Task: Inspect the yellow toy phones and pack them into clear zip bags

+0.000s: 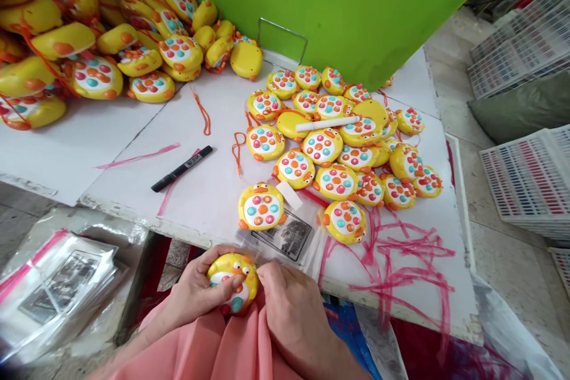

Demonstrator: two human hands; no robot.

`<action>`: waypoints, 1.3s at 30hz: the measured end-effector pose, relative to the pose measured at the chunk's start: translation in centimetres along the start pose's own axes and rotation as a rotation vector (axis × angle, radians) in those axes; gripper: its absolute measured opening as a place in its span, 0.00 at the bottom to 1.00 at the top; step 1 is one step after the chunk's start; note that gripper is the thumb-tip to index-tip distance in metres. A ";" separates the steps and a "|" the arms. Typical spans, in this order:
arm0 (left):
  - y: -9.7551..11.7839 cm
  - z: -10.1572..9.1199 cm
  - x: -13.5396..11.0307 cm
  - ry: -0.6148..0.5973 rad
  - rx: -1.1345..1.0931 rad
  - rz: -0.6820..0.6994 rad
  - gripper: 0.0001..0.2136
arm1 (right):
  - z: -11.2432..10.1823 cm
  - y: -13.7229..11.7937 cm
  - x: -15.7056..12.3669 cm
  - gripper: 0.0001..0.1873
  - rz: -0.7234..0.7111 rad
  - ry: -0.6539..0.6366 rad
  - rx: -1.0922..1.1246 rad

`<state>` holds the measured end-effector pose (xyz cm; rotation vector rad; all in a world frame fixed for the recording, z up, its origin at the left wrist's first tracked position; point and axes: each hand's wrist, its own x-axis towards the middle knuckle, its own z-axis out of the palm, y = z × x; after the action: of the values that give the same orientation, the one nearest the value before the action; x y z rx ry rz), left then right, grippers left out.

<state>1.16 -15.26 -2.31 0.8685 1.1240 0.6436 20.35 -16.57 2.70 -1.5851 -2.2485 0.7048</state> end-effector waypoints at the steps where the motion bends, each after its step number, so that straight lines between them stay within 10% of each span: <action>1: 0.1 -0.2 0.0 -0.022 -0.058 -0.029 0.20 | -0.2 0.0 0.1 0.09 -0.012 0.004 -0.004; 8: 1.8 -2.4 -0.2 -0.301 -0.346 -0.187 0.24 | -1.4 -0.2 0.3 0.11 -0.164 -0.026 0.015; 18: 1.5 -1.0 0.0 -0.110 -0.264 -0.194 0.16 | -1.0 -0.2 0.1 0.18 -0.192 0.005 0.024; 39: 3.8 -1.2 0.6 -0.110 -0.242 -0.276 0.21 | -3.0 -0.4 3.0 0.12 -0.219 -0.190 -0.058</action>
<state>0.13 -12.48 0.46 0.5233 1.0192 0.4843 20.53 -13.24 5.28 -1.3163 -2.5513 0.7627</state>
